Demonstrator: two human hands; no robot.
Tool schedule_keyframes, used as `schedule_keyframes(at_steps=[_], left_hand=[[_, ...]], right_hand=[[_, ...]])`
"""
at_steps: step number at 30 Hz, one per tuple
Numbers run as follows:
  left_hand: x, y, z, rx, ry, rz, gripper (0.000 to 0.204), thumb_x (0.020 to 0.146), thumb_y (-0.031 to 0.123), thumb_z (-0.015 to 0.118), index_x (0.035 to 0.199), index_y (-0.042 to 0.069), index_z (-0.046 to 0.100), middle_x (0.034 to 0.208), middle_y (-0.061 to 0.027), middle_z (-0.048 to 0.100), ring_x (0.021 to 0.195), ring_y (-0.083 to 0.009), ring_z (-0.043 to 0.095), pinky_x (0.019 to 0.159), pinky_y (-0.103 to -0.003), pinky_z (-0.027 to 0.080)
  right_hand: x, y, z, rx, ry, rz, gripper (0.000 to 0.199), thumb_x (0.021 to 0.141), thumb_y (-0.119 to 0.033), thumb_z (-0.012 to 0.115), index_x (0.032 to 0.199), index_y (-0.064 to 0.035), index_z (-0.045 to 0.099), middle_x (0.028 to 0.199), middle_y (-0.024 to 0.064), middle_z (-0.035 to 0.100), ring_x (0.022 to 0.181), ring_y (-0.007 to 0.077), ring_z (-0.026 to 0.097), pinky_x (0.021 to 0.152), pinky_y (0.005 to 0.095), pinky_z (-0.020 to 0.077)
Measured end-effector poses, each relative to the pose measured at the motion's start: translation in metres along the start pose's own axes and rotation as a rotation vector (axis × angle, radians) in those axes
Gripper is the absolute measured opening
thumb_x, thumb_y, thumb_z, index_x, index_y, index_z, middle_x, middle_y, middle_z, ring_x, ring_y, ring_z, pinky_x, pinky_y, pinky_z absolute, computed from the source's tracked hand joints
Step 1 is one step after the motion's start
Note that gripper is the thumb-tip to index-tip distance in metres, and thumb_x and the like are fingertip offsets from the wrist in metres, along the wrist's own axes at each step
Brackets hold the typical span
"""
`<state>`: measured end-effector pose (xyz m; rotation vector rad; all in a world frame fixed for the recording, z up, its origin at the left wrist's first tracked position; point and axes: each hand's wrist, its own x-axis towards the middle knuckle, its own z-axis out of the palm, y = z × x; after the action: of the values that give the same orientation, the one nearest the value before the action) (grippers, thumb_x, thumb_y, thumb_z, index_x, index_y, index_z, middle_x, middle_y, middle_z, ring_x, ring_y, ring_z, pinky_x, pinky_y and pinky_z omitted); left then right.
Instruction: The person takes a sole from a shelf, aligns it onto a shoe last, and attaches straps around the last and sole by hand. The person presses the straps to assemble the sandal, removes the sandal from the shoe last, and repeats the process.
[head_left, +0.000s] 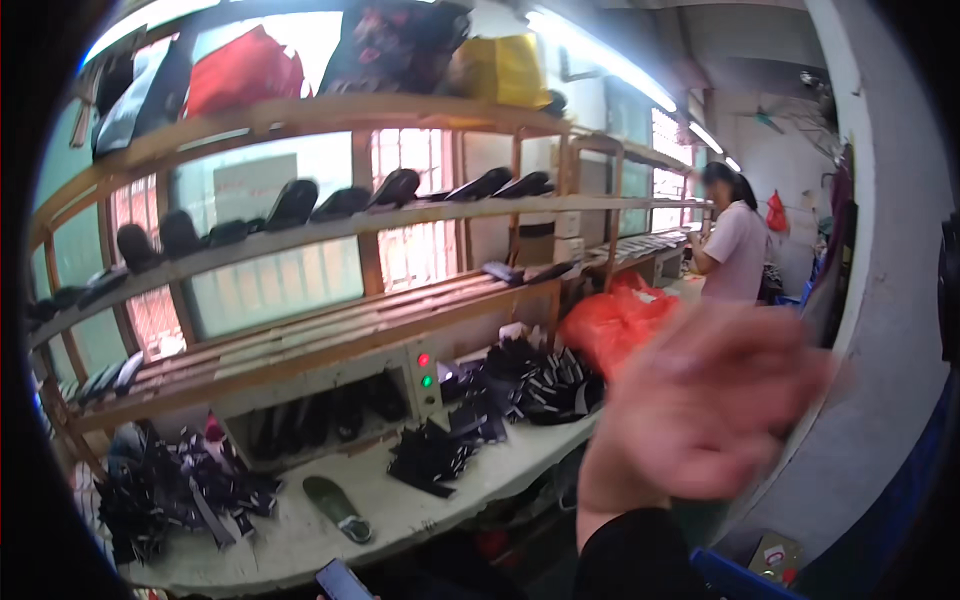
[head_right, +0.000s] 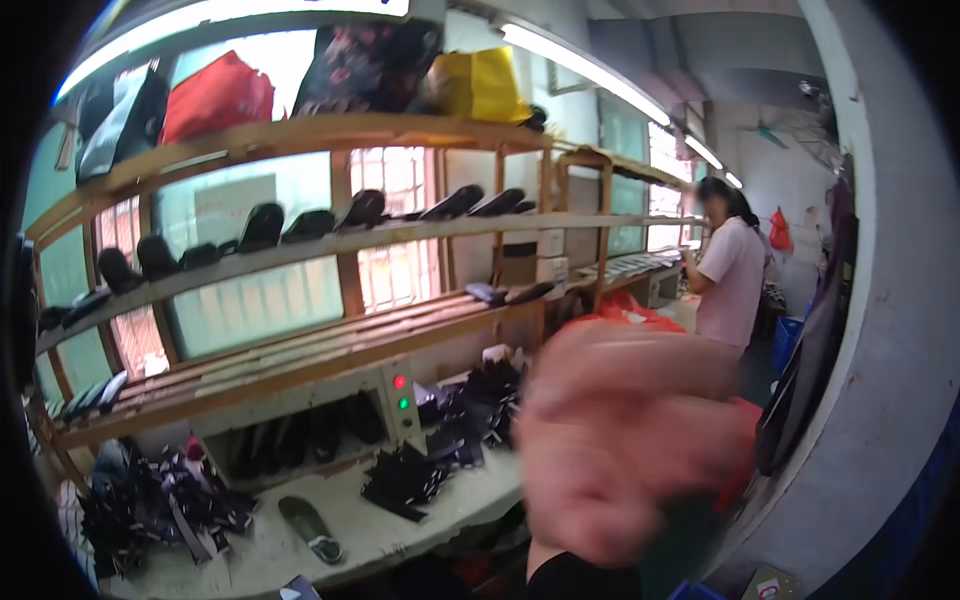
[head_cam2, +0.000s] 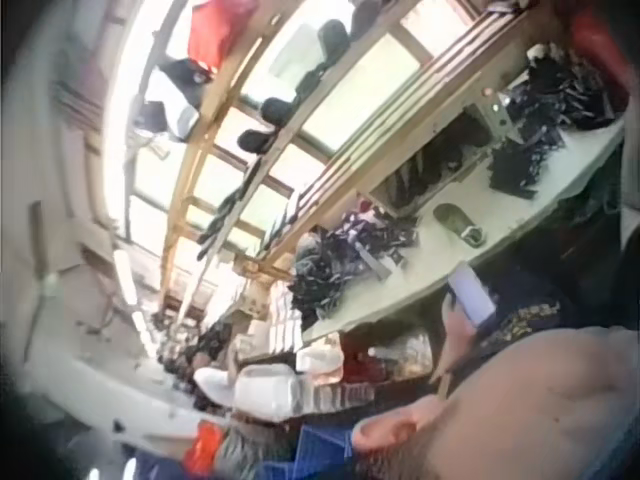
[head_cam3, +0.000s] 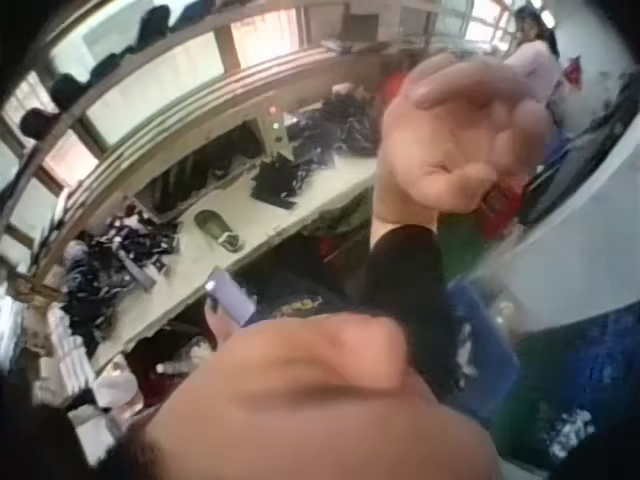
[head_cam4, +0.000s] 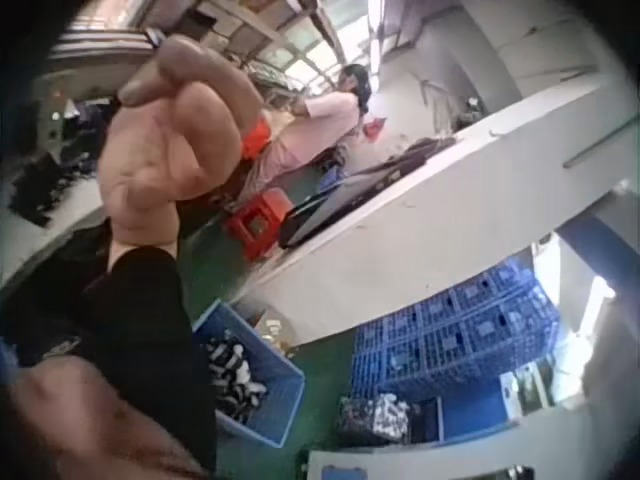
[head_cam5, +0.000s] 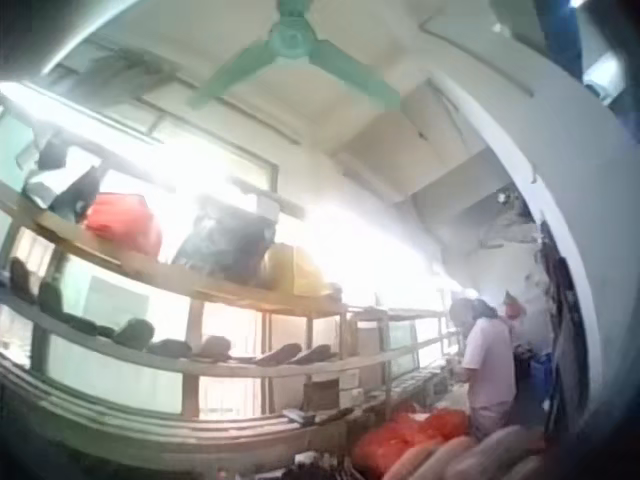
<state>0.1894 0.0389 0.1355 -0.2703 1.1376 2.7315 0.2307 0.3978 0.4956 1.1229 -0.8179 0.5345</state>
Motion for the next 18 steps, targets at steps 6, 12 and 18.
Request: schedule_keyframes(at_steps=[6,12,18], left_hand=[[-0.013,0.016,0.052,-0.131,-0.099,-0.044,0.04,0.101,0.021,0.049,0.139,0.01,0.045,0.124,-0.0184,0.062,0.103,-0.0358,0.066,0.085,-0.059,0.054],[0.037,0.025,0.017,-0.424,-0.271,-0.176,0.052,0.094,0.048,0.043,0.129,0.013,0.057,0.114,-0.0159,0.068,0.101,-0.0385,0.066,0.087,-0.064,0.051],[0.07,0.047,-0.028,-0.419,-0.059,-0.007,0.068,0.096,0.066,0.03,0.129,0.014,0.058,0.114,-0.0157,0.067,0.099,-0.0367,0.067,0.086,-0.06,0.054]], right_hand=[[-0.105,0.01,0.036,-0.011,-0.473,0.35,0.032,0.075,-0.009,0.069,0.106,-0.0018,0.07,0.088,0.011,0.065,0.077,0.0237,0.065,0.064,0.0345,0.0514],[-0.259,-0.032,0.061,0.474,-0.87,0.949,0.018,0.082,-0.008,0.072,0.099,-0.0039,0.069,0.094,0.012,0.066,0.08,0.0294,0.066,0.069,0.0356,0.0535],[-0.348,-0.104,0.055,0.689,-1.05,1.46,0.014,0.08,-0.004,0.072,0.095,-0.0027,0.073,0.091,0.011,0.069,0.08,0.0264,0.067,0.071,0.0323,0.0537]])
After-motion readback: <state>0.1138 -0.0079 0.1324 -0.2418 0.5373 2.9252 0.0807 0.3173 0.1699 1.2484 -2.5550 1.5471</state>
